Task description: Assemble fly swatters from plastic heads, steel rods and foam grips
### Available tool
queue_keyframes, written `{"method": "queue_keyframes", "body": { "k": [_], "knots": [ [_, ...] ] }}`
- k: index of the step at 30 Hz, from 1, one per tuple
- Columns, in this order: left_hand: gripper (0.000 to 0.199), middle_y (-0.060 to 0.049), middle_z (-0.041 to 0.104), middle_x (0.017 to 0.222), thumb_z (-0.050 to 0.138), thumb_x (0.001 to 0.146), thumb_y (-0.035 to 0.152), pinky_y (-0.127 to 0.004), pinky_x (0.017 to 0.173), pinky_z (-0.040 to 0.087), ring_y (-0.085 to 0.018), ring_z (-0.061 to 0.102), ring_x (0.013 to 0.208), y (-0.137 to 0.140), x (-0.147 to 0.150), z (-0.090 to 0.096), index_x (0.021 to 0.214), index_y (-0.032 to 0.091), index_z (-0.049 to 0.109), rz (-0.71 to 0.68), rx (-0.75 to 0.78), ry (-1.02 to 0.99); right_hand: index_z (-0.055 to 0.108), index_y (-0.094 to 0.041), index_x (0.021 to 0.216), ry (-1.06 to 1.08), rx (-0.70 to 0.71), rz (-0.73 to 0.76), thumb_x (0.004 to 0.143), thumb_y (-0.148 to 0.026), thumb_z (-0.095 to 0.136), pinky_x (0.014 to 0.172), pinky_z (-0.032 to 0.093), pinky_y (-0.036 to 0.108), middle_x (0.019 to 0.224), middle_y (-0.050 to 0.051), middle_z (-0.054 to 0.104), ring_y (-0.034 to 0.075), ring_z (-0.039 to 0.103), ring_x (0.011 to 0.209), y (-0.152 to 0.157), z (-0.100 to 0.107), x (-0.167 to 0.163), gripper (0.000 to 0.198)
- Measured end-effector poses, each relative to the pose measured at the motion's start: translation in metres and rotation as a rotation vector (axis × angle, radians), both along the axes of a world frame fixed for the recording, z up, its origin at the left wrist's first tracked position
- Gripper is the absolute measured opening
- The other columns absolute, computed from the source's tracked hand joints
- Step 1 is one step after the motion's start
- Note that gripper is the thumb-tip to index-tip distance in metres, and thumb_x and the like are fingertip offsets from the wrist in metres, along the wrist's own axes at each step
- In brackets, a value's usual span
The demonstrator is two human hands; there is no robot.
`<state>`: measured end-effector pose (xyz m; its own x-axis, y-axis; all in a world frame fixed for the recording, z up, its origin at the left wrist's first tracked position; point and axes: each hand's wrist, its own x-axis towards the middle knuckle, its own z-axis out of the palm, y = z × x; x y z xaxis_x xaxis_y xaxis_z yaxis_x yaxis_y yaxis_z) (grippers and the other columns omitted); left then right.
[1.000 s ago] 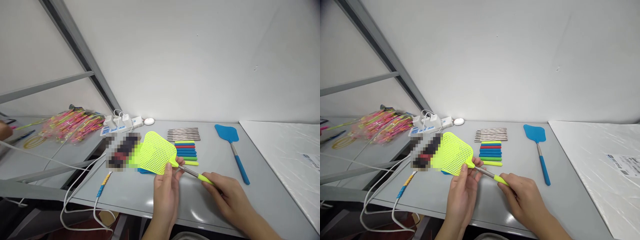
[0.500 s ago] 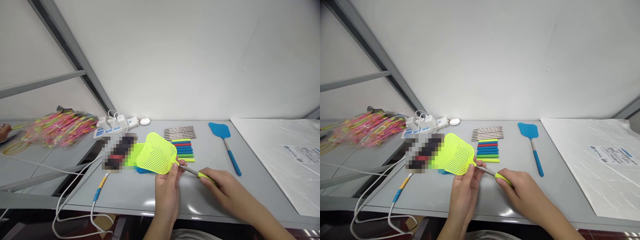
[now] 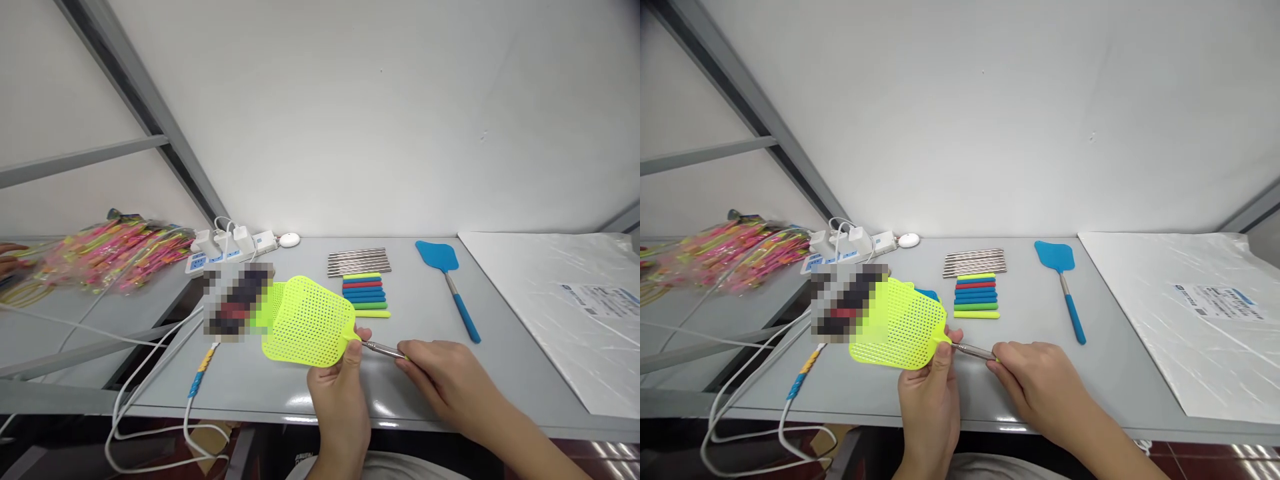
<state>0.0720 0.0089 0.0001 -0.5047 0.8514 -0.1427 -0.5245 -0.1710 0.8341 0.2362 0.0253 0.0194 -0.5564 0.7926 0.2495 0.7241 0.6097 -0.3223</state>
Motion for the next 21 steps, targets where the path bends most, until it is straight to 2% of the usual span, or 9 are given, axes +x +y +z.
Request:
{"method": "queue_keyframes", "body": {
  "k": [3, 7, 12, 14, 17, 19, 21],
  "knots": [
    [0.019, -0.004, 0.073, 0.094, 0.078, 0.076, 0.032, -0.036, 0.1, 0.047, -0.018, 0.067, 0.093, 0.002, -0.012, 0.008, 0.088, 0.018, 0.075, 0.061, 0.076, -0.046, 0.054, -0.022, 0.088, -0.033, 0.154, 0.004, 0.1, -0.029, 0.038, 0.054, 0.026, 0.029, 0.064, -0.002, 0.055, 0.014, 0.048, 0.054, -0.002, -0.003, 0.009, 0.022],
    [0.019, -0.004, 0.072, 0.095, 0.076, 0.079, 0.032, -0.036, 0.091, 0.054, -0.016, 0.068, 0.088, 0.004, -0.021, 0.019, 0.091, 0.018, 0.073, 0.059, 0.137, -0.14, 0.057, -0.021, 0.102, -0.055, 0.245, -0.019, 0.1, -0.027, 0.039, 0.055, 0.027, 0.029, 0.071, -0.001, 0.057, 0.014, 0.048, 0.056, -0.005, -0.001, 0.015, 0.018],
    [0.021, -0.003, 0.071, 0.092, 0.074, 0.081, 0.034, -0.034, 0.091, 0.053, -0.015, 0.068, 0.086, -0.003, -0.009, 0.022, 0.095, 0.019, 0.072, -0.064, 0.112, -0.17, 0.054, -0.02, 0.119, -0.066, 0.323, -0.028, 0.101, -0.03, 0.039, 0.054, 0.028, 0.029, 0.075, 0.0, 0.059, 0.013, 0.052, 0.059, -0.008, 0.01, 0.004, 0.026],
    [0.021, -0.005, 0.071, 0.09, 0.073, 0.081, 0.034, -0.034, 0.091, 0.053, -0.016, 0.068, 0.087, -0.008, 0.0, 0.019, 0.094, 0.018, 0.072, -0.185, 0.074, -0.156, 0.058, -0.02, 0.113, -0.076, 0.369, -0.016, 0.101, -0.033, 0.04, 0.053, 0.027, 0.029, 0.071, 0.0, 0.057, 0.013, 0.051, 0.057, -0.008, 0.014, -0.003, 0.026],
    [0.022, -0.007, 0.071, 0.092, 0.072, 0.081, 0.036, -0.035, 0.089, 0.053, -0.02, 0.067, 0.091, -0.016, 0.012, 0.013, 0.09, 0.017, 0.071, -0.314, 0.045, -0.116, 0.061, -0.02, 0.092, -0.051, 0.419, -0.015, 0.101, -0.029, 0.04, 0.052, 0.023, 0.03, 0.063, -0.001, 0.053, 0.012, 0.047, 0.053, -0.008, 0.018, -0.012, 0.025],
    [0.022, -0.007, 0.071, 0.09, 0.071, 0.082, 0.038, -0.035, 0.087, 0.053, -0.02, 0.066, 0.091, -0.019, 0.012, 0.012, 0.085, 0.016, 0.071, -0.285, 0.055, -0.048, 0.058, -0.02, 0.081, -0.036, 0.412, 0.004, 0.1, -0.027, 0.04, 0.052, 0.022, 0.03, 0.061, -0.002, 0.052, 0.012, 0.044, 0.051, -0.009, 0.02, -0.015, 0.027],
    [0.022, -0.006, 0.07, 0.086, 0.071, 0.082, 0.039, -0.031, 0.086, 0.052, -0.018, 0.065, 0.088, -0.02, 0.005, 0.016, 0.081, 0.016, 0.071, -0.179, 0.07, 0.03, 0.054, -0.02, 0.074, -0.036, 0.41, 0.027, 0.1, -0.028, 0.041, 0.053, 0.021, 0.03, 0.059, -0.002, 0.051, 0.012, 0.041, 0.05, -0.01, 0.021, -0.014, 0.03]
  ]
}}
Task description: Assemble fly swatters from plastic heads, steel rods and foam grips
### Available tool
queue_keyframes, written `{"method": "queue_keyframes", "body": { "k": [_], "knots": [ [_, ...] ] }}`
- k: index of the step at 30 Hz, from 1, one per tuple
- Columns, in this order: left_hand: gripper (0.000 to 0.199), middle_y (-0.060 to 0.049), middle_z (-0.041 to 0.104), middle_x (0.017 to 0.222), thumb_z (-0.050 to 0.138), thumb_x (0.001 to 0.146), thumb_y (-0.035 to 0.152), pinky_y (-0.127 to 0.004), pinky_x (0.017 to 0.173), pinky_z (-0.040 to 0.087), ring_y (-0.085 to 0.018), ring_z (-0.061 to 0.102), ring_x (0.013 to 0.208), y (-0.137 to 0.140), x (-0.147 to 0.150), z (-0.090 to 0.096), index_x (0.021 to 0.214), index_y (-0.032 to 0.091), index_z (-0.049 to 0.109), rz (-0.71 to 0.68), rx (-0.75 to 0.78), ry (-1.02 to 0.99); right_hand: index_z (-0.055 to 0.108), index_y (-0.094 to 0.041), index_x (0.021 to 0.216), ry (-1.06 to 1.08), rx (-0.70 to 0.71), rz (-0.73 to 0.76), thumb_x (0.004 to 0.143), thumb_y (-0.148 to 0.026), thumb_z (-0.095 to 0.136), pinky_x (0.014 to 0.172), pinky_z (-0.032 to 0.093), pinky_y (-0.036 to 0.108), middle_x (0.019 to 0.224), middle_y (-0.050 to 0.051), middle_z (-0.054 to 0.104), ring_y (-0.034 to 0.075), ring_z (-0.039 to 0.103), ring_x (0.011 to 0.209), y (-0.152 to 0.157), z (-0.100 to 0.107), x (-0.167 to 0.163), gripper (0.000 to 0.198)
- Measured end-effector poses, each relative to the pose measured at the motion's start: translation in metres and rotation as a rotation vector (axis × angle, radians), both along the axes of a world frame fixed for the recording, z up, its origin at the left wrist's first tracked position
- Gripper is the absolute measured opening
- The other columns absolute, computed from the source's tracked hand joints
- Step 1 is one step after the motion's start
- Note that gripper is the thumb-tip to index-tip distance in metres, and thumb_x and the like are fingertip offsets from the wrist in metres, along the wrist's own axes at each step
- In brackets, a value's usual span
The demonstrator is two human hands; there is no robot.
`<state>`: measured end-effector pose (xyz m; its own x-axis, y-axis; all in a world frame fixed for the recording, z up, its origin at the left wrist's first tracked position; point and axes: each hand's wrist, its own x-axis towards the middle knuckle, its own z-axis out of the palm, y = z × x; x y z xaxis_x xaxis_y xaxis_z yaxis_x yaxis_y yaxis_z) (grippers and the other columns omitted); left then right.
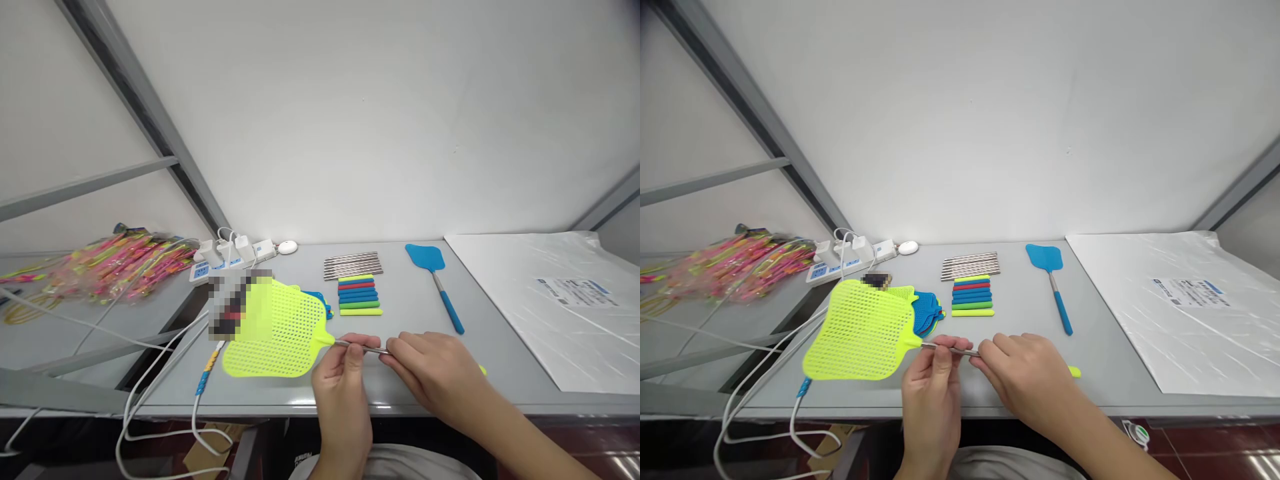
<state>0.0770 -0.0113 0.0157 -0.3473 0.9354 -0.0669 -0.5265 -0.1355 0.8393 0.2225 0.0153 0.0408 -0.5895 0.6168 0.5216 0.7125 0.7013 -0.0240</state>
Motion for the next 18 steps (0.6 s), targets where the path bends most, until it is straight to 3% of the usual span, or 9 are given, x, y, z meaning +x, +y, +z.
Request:
{"method": "queue_keyframes", "body": {
  "k": [4, 10, 12, 14, 16, 18],
  "knots": [
    [0.019, -0.001, 0.067, 0.079, 0.074, 0.08, 0.037, -0.027, 0.084, 0.052, -0.013, 0.063, 0.078, 0.002, -0.025, 0.018, 0.077, 0.018, 0.07, 0.223, 0.12, -0.042, 0.049, -0.02, 0.068, -0.021, 0.055, 0.005, 0.101, -0.029, 0.04, 0.053, 0.019, 0.031, 0.056, -0.002, 0.049, 0.012, 0.036, 0.048, 0.0, -0.001, 0.011, 0.035],
    [0.017, 0.0, 0.068, 0.083, 0.07, 0.084, 0.037, -0.028, 0.084, 0.053, -0.012, 0.065, 0.08, 0.006, -0.026, 0.024, 0.086, 0.02, 0.069, 0.206, 0.128, -0.147, 0.047, -0.02, 0.068, -0.06, 0.072, -0.038, 0.101, -0.028, 0.041, 0.054, 0.019, 0.031, 0.057, -0.003, 0.049, 0.012, 0.035, 0.049, -0.002, -0.004, 0.026, 0.034],
    [0.022, -0.003, 0.07, 0.092, 0.069, 0.084, 0.041, -0.03, 0.087, 0.051, -0.015, 0.066, 0.087, 0.005, -0.016, 0.02, 0.094, 0.021, 0.069, 0.152, 0.094, -0.11, 0.048, -0.02, 0.069, -0.078, 0.082, -0.049, 0.1, -0.028, 0.042, 0.055, 0.018, 0.031, 0.058, -0.003, 0.05, 0.012, 0.037, 0.05, -0.003, -0.001, 0.026, 0.033],
    [0.03, -0.008, 0.071, 0.102, 0.068, 0.084, 0.044, -0.032, 0.09, 0.05, -0.02, 0.066, 0.096, 0.004, -0.004, 0.016, 0.1, 0.019, 0.07, 0.013, 0.055, 0.004, 0.049, -0.02, 0.071, -0.096, 0.097, -0.045, 0.1, -0.029, 0.043, 0.055, 0.019, 0.032, 0.059, -0.002, 0.051, 0.013, 0.039, 0.05, -0.003, 0.003, 0.023, 0.031],
    [0.032, -0.013, 0.071, 0.107, 0.066, 0.085, 0.045, -0.035, 0.092, 0.049, -0.025, 0.065, 0.103, 0.001, 0.006, 0.014, 0.096, 0.015, 0.073, -0.143, 0.039, 0.112, 0.05, -0.02, 0.073, -0.108, 0.11, -0.029, 0.1, -0.029, 0.043, 0.055, 0.019, 0.032, 0.06, -0.002, 0.052, 0.013, 0.04, 0.051, -0.002, 0.006, 0.018, 0.03],
    [0.034, -0.015, 0.072, 0.104, 0.064, 0.086, 0.046, -0.038, 0.094, 0.048, -0.028, 0.065, 0.104, -0.002, 0.01, 0.013, 0.088, 0.014, 0.074, -0.204, 0.05, 0.17, 0.052, -0.019, 0.076, -0.108, 0.117, -0.007, 0.101, -0.029, 0.042, 0.055, 0.019, 0.032, 0.061, -0.002, 0.054, 0.013, 0.042, 0.052, 0.0, 0.008, 0.013, 0.029]
  ]
}}
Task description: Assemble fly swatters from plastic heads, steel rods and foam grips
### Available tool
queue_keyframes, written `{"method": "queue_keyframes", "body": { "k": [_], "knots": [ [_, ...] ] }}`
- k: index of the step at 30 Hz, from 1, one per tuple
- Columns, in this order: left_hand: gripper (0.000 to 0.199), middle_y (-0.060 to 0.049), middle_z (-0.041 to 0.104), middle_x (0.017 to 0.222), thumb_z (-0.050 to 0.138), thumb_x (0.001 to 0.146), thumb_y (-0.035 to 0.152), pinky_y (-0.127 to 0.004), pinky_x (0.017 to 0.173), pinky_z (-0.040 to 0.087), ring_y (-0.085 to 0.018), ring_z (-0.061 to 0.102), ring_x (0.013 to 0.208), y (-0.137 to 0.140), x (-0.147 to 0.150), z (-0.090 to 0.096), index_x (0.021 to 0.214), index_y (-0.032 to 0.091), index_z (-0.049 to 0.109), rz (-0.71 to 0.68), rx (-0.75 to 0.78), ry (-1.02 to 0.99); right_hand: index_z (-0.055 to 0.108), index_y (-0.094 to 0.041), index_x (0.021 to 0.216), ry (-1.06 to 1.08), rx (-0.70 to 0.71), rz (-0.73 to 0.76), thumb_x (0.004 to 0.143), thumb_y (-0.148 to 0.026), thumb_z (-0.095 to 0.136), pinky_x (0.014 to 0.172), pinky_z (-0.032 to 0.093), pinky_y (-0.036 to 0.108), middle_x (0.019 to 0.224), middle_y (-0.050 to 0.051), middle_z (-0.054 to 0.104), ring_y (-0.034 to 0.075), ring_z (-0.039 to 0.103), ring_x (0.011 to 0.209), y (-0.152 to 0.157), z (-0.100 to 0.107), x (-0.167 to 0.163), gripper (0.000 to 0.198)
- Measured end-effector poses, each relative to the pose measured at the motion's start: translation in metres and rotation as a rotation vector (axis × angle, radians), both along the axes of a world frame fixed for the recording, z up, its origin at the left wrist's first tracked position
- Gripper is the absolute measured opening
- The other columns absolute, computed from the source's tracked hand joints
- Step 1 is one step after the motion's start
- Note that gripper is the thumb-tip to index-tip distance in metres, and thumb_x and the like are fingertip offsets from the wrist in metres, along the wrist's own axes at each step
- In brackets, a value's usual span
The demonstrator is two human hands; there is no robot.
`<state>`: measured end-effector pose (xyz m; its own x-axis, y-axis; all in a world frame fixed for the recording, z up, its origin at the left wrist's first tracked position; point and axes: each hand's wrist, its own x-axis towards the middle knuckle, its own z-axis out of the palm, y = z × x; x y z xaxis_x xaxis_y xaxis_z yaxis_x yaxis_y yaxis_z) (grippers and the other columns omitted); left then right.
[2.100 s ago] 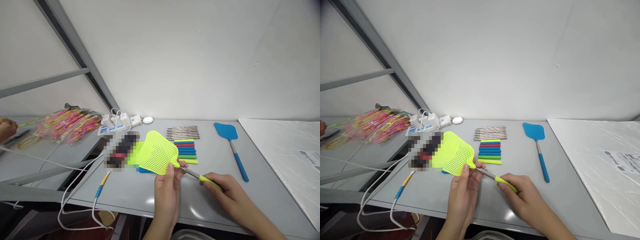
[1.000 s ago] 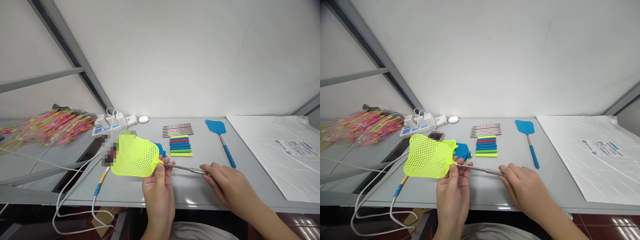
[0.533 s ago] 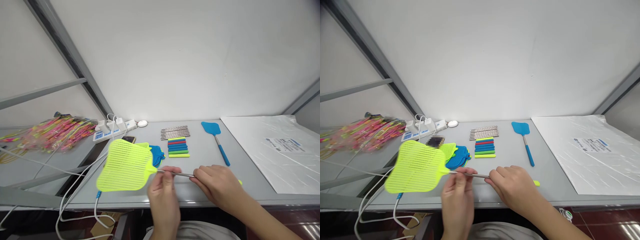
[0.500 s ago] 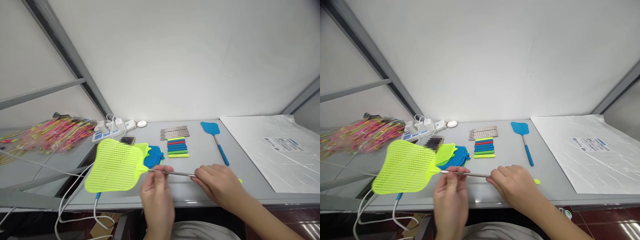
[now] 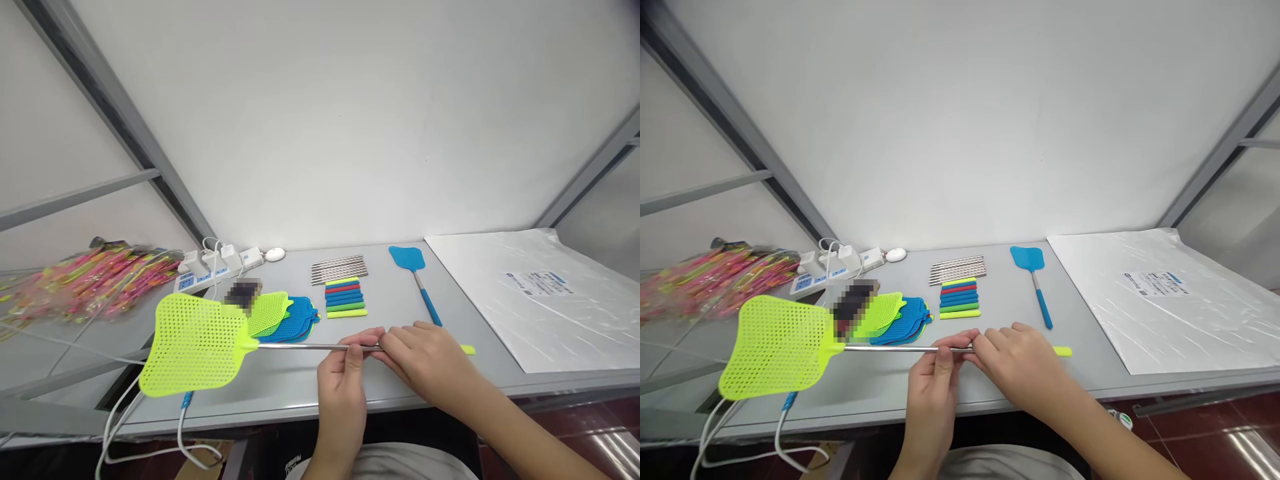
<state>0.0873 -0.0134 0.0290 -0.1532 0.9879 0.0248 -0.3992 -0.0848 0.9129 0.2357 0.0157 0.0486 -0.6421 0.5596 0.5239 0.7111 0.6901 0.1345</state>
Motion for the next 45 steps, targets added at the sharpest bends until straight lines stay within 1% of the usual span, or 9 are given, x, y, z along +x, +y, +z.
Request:
{"method": "queue_keyframes", "body": {
  "k": [4, 10, 17, 21, 25, 28, 32, 35, 45],
  "knots": [
    [0.032, -0.012, 0.073, 0.092, 0.062, 0.087, 0.045, -0.039, 0.089, 0.051, -0.026, 0.068, 0.093, 0.0, -0.01, 0.005, 0.081, 0.015, 0.072, 0.102, 0.068, -0.019, 0.051, -0.019, 0.074, 0.024, -0.017, 0.006, 0.102, -0.03, 0.038, 0.055, 0.019, 0.031, 0.059, -0.002, 0.054, 0.012, 0.042, 0.05, 0.004, -0.003, 0.0, 0.033],
    [0.026, -0.004, 0.069, 0.081, 0.065, 0.087, 0.04, -0.037, 0.081, 0.056, -0.019, 0.069, 0.076, 0.009, -0.04, 0.018, 0.077, 0.016, 0.067, 0.231, 0.158, -0.193, 0.046, -0.02, 0.068, 0.008, -0.002, -0.068, 0.102, -0.029, 0.037, 0.055, 0.02, 0.029, 0.055, -0.003, 0.05, 0.011, 0.038, 0.047, -0.002, -0.02, 0.03, 0.036],
    [0.027, -0.005, 0.07, 0.088, 0.063, 0.087, 0.043, -0.038, 0.082, 0.056, -0.018, 0.07, 0.077, 0.016, -0.032, 0.014, 0.083, 0.017, 0.069, 0.21, 0.122, -0.303, 0.046, -0.02, 0.068, -0.022, 0.013, -0.123, 0.101, -0.031, 0.04, 0.056, 0.023, 0.029, 0.055, -0.004, 0.048, 0.011, 0.038, 0.048, -0.007, -0.025, 0.053, 0.036],
    [0.032, -0.011, 0.072, 0.099, 0.06, 0.089, 0.045, -0.039, 0.091, 0.052, -0.023, 0.069, 0.092, 0.013, -0.005, 0.007, 0.096, 0.015, 0.07, 0.018, 0.059, -0.202, 0.048, -0.02, 0.069, -0.017, 0.045, -0.14, 0.101, -0.032, 0.042, 0.057, 0.023, 0.029, 0.057, -0.003, 0.05, 0.012, 0.041, 0.049, -0.007, -0.016, 0.052, 0.034],
    [0.035, -0.014, 0.072, 0.095, 0.055, 0.092, 0.044, -0.04, 0.088, 0.053, -0.026, 0.069, 0.093, 0.005, 0.016, 0.005, 0.089, 0.013, 0.07, -0.135, 0.06, -0.114, 0.049, -0.02, 0.072, -0.002, 0.033, -0.102, 0.101, -0.033, 0.041, 0.057, 0.022, 0.03, 0.059, -0.003, 0.051, 0.013, 0.042, 0.05, -0.01, -0.011, 0.038, 0.033],
    [0.03, -0.009, 0.073, 0.085, 0.055, 0.092, 0.042, -0.041, 0.087, 0.053, -0.025, 0.071, 0.087, 0.007, 0.009, 0.007, 0.085, 0.015, 0.066, -0.053, 0.134, -0.125, 0.048, -0.02, 0.073, 0.021, 0.007, -0.116, 0.102, -0.033, 0.038, 0.057, 0.023, 0.03, 0.06, -0.003, 0.051, 0.014, 0.042, 0.051, -0.011, -0.019, 0.039, 0.033],
    [0.029, -0.005, 0.071, 0.078, 0.054, 0.093, 0.042, -0.041, 0.085, 0.054, -0.022, 0.072, 0.079, 0.021, -0.015, 0.015, 0.084, 0.017, 0.063, 0.102, 0.179, -0.163, 0.046, -0.02, 0.071, -0.007, -0.002, -0.209, 0.102, -0.033, 0.035, 0.057, 0.024, 0.029, 0.06, -0.003, 0.051, 0.014, 0.039, 0.05, -0.011, -0.037, 0.067, 0.036],
    [0.028, -0.005, 0.071, 0.078, 0.055, 0.093, 0.042, -0.04, 0.083, 0.055, -0.021, 0.072, 0.077, 0.028, -0.024, 0.018, 0.085, 0.016, 0.063, 0.106, 0.186, -0.158, 0.047, -0.02, 0.072, -0.043, -0.003, -0.243, 0.102, -0.032, 0.037, 0.057, 0.024, 0.029, 0.06, -0.003, 0.051, 0.015, 0.038, 0.051, -0.013, -0.044, 0.089, 0.034],
    [0.027, -0.007, 0.073, 0.093, 0.055, 0.093, 0.043, -0.037, 0.081, 0.057, -0.022, 0.072, 0.088, 0.023, -0.003, 0.012, 0.089, 0.018, 0.064, 0.113, 0.15, -0.239, 0.054, -0.018, 0.08, 0.06, 0.022, -0.264, 0.1, -0.028, 0.044, 0.065, 0.031, 0.029, 0.07, 0.002, 0.055, 0.016, 0.044, 0.062, -0.003, -0.029, 0.099, 0.024]
  ]
}}
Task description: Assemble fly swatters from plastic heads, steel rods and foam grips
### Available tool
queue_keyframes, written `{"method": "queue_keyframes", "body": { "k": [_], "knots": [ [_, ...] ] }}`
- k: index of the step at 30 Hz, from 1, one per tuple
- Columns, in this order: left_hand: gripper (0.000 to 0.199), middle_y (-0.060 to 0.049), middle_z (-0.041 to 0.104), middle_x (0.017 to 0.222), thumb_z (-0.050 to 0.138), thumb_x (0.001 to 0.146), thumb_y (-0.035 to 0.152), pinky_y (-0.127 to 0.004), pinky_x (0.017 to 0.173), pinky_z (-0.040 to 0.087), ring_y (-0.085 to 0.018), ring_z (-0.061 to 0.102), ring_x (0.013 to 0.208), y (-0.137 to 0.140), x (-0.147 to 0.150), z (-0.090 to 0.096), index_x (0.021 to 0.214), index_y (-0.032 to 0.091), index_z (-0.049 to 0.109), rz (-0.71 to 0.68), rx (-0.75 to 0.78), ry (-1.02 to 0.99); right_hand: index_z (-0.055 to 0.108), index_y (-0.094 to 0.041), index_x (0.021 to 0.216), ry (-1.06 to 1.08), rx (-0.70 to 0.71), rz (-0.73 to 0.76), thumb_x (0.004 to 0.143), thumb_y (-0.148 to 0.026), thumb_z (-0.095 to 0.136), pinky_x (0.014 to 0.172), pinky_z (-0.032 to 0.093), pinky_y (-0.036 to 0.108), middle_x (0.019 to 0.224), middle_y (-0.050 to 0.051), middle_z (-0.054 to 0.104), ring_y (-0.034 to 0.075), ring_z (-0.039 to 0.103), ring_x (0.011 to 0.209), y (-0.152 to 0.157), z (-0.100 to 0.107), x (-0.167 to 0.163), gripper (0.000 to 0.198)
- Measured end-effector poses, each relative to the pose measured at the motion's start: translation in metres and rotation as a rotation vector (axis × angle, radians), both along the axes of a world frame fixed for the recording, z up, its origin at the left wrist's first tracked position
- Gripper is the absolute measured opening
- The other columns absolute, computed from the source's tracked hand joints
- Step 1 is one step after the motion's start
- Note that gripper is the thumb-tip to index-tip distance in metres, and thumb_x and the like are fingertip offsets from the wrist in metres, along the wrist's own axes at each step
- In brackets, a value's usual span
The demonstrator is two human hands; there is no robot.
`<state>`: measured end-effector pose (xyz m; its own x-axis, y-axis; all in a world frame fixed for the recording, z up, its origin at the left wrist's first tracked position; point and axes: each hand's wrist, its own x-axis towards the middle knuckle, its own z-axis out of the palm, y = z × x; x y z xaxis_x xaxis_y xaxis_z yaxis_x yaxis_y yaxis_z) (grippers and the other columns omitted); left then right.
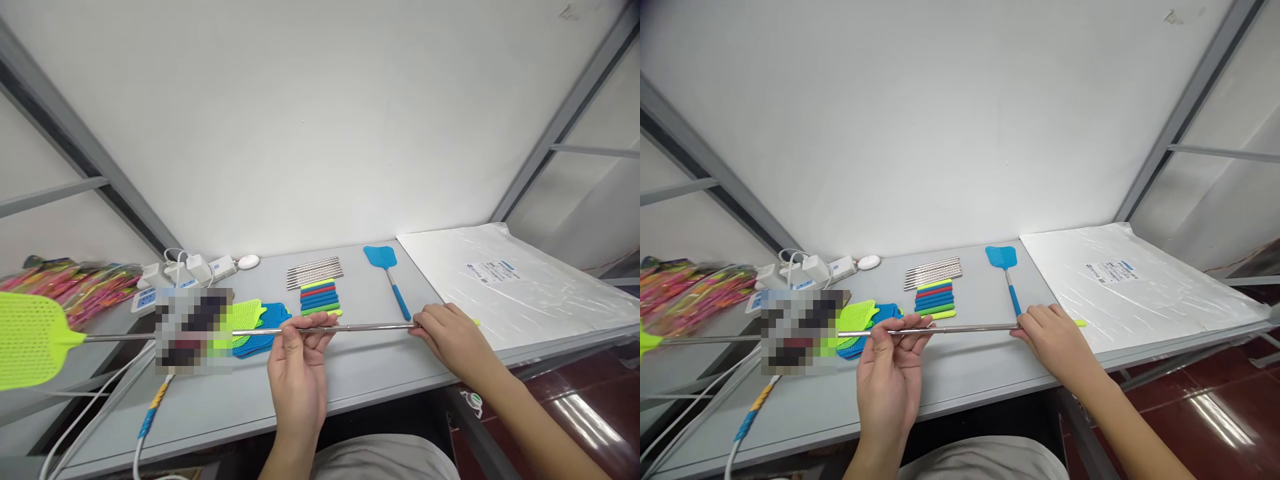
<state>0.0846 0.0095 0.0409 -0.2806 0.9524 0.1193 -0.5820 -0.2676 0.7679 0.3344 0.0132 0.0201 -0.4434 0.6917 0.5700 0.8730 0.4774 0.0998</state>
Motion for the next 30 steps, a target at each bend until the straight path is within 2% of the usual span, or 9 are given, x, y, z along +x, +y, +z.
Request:
{"method": "queue_keyframes", "body": {
  "k": [4, 6, 8, 12, 15, 19, 22, 26, 30],
  "knots": [
    [0.027, -0.008, 0.073, 0.099, 0.056, 0.092, 0.045, -0.04, 0.083, 0.057, -0.025, 0.071, 0.096, -0.003, 0.011, -0.006, 0.088, 0.018, 0.061, -0.103, -0.059, -0.05, 0.057, -0.017, 0.094, 0.045, 0.026, 0.026, 0.099, -0.029, 0.046, 0.069, 0.032, 0.031, 0.075, 0.003, 0.057, 0.018, 0.047, 0.068, -0.003, 0.005, -0.025, 0.017],
    [0.028, -0.008, 0.074, 0.094, 0.057, 0.091, 0.045, -0.042, 0.084, 0.057, -0.025, 0.072, 0.093, -0.005, 0.012, -0.006, 0.085, 0.018, 0.06, -0.081, -0.054, -0.05, 0.057, -0.019, 0.09, 0.018, 0.029, 0.055, 0.099, -0.027, 0.045, 0.065, 0.03, 0.03, 0.071, 0.001, 0.054, 0.017, 0.043, 0.063, -0.005, 0.003, -0.038, 0.017],
    [0.028, -0.006, 0.074, 0.087, 0.057, 0.091, 0.044, -0.043, 0.084, 0.056, -0.023, 0.072, 0.086, -0.007, 0.008, -0.001, 0.083, 0.018, 0.059, 0.004, -0.011, -0.026, 0.055, -0.02, 0.086, 0.011, 0.025, 0.087, 0.1, -0.026, 0.043, 0.06, 0.027, 0.029, 0.067, 0.0, 0.051, 0.016, 0.041, 0.061, -0.006, -0.001, -0.044, 0.02],
    [0.027, -0.004, 0.072, 0.078, 0.056, 0.092, 0.044, -0.044, 0.083, 0.057, -0.021, 0.072, 0.08, -0.006, -0.011, 0.012, 0.081, 0.019, 0.058, 0.148, 0.042, 0.01, 0.054, -0.019, 0.082, 0.029, 0.036, 0.101, 0.1, -0.025, 0.042, 0.059, 0.027, 0.029, 0.065, 0.0, 0.05, 0.016, 0.042, 0.059, -0.003, -0.012, -0.024, 0.022],
    [0.027, -0.002, 0.071, 0.075, 0.056, 0.092, 0.042, -0.041, 0.081, 0.058, -0.02, 0.072, 0.078, 0.0, -0.018, 0.016, 0.079, 0.018, 0.059, 0.179, 0.015, -0.01, 0.054, -0.018, 0.082, -0.013, 0.032, 0.068, 0.099, -0.022, 0.043, 0.06, 0.029, 0.028, 0.065, 0.0, 0.05, 0.015, 0.043, 0.059, 0.001, -0.018, 0.004, 0.021],
    [0.027, -0.003, 0.072, 0.081, 0.055, 0.093, 0.041, -0.038, 0.082, 0.058, -0.019, 0.072, 0.081, 0.013, -0.012, 0.01, 0.079, 0.018, 0.059, 0.083, -0.032, -0.039, 0.053, -0.019, 0.078, -0.054, 0.008, 0.007, 0.099, -0.023, 0.043, 0.059, 0.03, 0.028, 0.064, -0.001, 0.05, 0.015, 0.043, 0.058, 0.009, -0.016, 0.031, 0.023],
    [0.026, -0.006, 0.074, 0.091, 0.054, 0.093, 0.041, -0.039, 0.083, 0.058, -0.022, 0.073, 0.087, 0.026, -0.007, 0.006, 0.084, 0.018, 0.062, 0.004, -0.085, -0.035, 0.055, -0.018, 0.082, -0.021, -0.015, 0.01, 0.098, -0.022, 0.044, 0.063, 0.033, 0.029, 0.067, 0.0, 0.052, 0.015, 0.044, 0.06, 0.018, -0.008, 0.037, 0.02],
    [0.018, -0.007, 0.075, 0.091, 0.058, 0.092, 0.036, -0.038, 0.083, 0.058, -0.024, 0.072, 0.092, 0.048, -0.008, 0.004, 0.094, 0.019, 0.063, -0.066, -0.113, -0.002, 0.059, -0.017, 0.093, 0.024, -0.022, 0.041, 0.097, -0.022, 0.049, 0.069, 0.036, 0.031, 0.075, 0.003, 0.059, 0.016, 0.048, 0.066, 0.035, 0.005, 0.028, 0.012],
    [0.02, -0.012, 0.075, 0.091, 0.061, 0.09, 0.035, -0.037, 0.083, 0.058, -0.024, 0.073, 0.089, 0.066, -0.005, 0.0, 0.091, 0.015, 0.066, -0.286, -0.162, 0.135, 0.06, -0.019, 0.097, 0.054, -0.061, 0.095, 0.098, -0.026, 0.047, 0.067, 0.035, 0.032, 0.073, 0.003, 0.06, 0.017, 0.049, 0.065, 0.053, 0.015, 0.01, 0.015]
  ]
}}
